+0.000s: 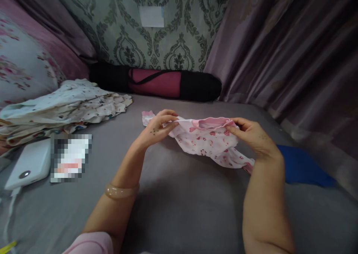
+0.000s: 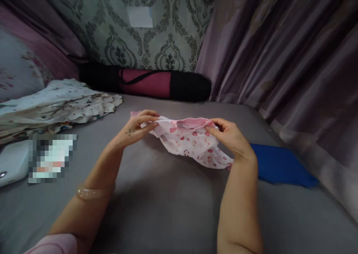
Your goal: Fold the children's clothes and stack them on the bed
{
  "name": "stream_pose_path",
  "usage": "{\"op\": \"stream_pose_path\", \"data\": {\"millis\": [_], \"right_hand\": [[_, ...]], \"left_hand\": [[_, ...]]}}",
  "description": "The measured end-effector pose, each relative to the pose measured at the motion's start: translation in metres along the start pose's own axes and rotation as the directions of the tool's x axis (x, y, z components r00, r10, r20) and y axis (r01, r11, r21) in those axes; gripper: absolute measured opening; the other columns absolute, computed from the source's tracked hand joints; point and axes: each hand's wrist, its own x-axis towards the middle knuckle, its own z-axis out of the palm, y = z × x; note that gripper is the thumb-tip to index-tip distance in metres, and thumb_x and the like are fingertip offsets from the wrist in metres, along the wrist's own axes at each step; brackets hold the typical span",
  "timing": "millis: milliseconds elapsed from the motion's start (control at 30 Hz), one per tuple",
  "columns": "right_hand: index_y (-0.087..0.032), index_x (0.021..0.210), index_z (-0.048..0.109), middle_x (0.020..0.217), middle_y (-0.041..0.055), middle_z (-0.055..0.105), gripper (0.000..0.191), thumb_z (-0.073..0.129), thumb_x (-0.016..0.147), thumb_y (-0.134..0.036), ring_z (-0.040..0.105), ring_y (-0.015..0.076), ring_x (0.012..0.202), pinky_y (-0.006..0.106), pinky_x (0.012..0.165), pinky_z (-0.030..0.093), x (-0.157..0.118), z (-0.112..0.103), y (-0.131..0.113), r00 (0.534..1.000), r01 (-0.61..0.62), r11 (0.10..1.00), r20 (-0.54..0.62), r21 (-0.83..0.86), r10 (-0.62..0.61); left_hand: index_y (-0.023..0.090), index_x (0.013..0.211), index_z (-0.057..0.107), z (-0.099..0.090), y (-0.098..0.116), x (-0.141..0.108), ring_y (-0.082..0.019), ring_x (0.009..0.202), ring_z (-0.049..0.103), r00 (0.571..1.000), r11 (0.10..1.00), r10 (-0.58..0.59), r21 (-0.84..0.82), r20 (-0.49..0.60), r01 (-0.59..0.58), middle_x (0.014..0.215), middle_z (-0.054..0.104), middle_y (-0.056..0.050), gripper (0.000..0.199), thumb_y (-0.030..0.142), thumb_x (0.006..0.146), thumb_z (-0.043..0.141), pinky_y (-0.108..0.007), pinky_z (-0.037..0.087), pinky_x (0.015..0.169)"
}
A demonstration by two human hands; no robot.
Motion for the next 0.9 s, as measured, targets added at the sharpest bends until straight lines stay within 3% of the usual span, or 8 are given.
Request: {"op": "stream_pose_path", "data": {"millis": [167, 367, 467, 600, 767, 833, 900], "right_hand": [[-0.020, 0.092, 0.070, 0.084, 0.0039, 0.069, 0.040, 0.068, 0.075, -0.056, 0.061, 0.0179, 0.075, 0.029, 0.065, 0.047, 0.004, 0.010, -0.002, 0.992, 0.032, 0.994, 0.124, -0.101, -0.020], [-0.019, 0.095, 0.068, 0.083, 0.0036, 0.067, 0.044, 0.063, 0.078, -0.059, 0.059, 0.0169, 0.075, 0.028, 0.066, 0.046, 0.004, 0.026, -0.007, 0.982, 0.182, 0.982, 0.057, -0.048, -0.180], [-0.019, 0.097, 0.070, 0.082, 0.0031, 0.068, 0.044, 0.063, 0.079, -0.058, 0.060, 0.0161, 0.074, 0.028, 0.066, 0.046, 0.000, 0.029, -0.016, 0.978, 0.205, 0.978, 0.050, -0.043, -0.203], [-0.021, 0.096, 0.073, 0.085, 0.0020, 0.070, 0.039, 0.068, 0.076, -0.055, 0.062, 0.0163, 0.076, 0.027, 0.066, 0.048, -0.016, 0.019, -0.052, 0.967, 0.226, 0.968, 0.147, -0.106, -0.209], [-0.024, 0.103, 0.072, 0.091, 0.0014, 0.072, 0.041, 0.073, 0.070, -0.049, 0.066, 0.0173, 0.079, 0.028, 0.066, 0.052, -0.043, -0.016, -0.119, 0.948, 0.211, 0.967, 0.273, -0.144, -0.166], [-0.023, 0.101, 0.073, 0.085, 0.0014, 0.072, 0.042, 0.073, 0.069, -0.050, 0.066, 0.0178, 0.077, 0.030, 0.066, 0.053, -0.041, -0.029, -0.138, 0.953, 0.222, 0.964, 0.244, -0.147, -0.182], [-0.021, 0.095, 0.074, 0.077, 0.0011, 0.071, 0.041, 0.071, 0.070, -0.052, 0.067, 0.0179, 0.073, 0.030, 0.064, 0.053, -0.028, -0.034, -0.151, 0.950, 0.254, 0.951, 0.232, -0.178, -0.210]], "left_hand": [[0.018, 0.090, 0.069, -0.008, 0.019, -0.001, -0.015, 0.078, 0.057, 0.998, 0.994, -0.037, -0.101, -0.045, 0.032, 0.083, 0.065, -0.004, 0.018, 0.031, 0.087, 0.057, -0.024, 0.045, 0.070], [0.019, 0.080, 0.071, -0.021, 0.033, -0.008, -0.012, 0.060, 0.052, 0.995, 0.998, -0.056, -0.037, -0.079, 0.053, 0.070, 0.063, -0.001, 0.015, 0.031, 0.071, 0.074, -0.019, 0.038, 0.052], [0.020, 0.074, 0.073, -0.036, 0.038, -0.009, -0.010, 0.053, 0.049, 0.998, 0.998, -0.065, -0.009, -0.022, 0.065, 0.064, 0.062, 0.000, 0.012, 0.029, 0.068, 0.077, -0.019, 0.034, 0.046], [0.019, 0.067, 0.073, -0.063, 0.065, -0.008, -0.010, 0.052, 0.051, 0.995, 0.992, -0.092, -0.079, 0.040, 0.095, 0.060, 0.063, 0.001, 0.005, 0.023, 0.068, 0.077, -0.018, 0.035, 0.045], [0.016, 0.072, 0.074, -0.101, 0.130, -0.017, -0.008, 0.052, 0.052, 0.993, 0.971, -0.103, -0.223, -0.060, 0.088, 0.060, 0.062, 0.001, 0.002, 0.016, 0.071, 0.074, -0.015, 0.032, 0.042], [0.014, 0.078, 0.074, -0.112, 0.142, -0.011, -0.007, 0.050, 0.051, 0.992, 0.974, -0.094, -0.216, -0.085, 0.074, 0.058, 0.059, 0.001, 0.008, 0.021, 0.076, 0.071, -0.015, 0.032, 0.043], [0.013, 0.074, 0.073, -0.116, 0.140, 0.007, -0.007, 0.049, 0.050, 0.995, 0.989, -0.070, -0.132, -0.071, 0.060, 0.053, 0.055, 0.002, 0.013, 0.025, 0.076, 0.071, -0.016, 0.033, 0.044]]}}
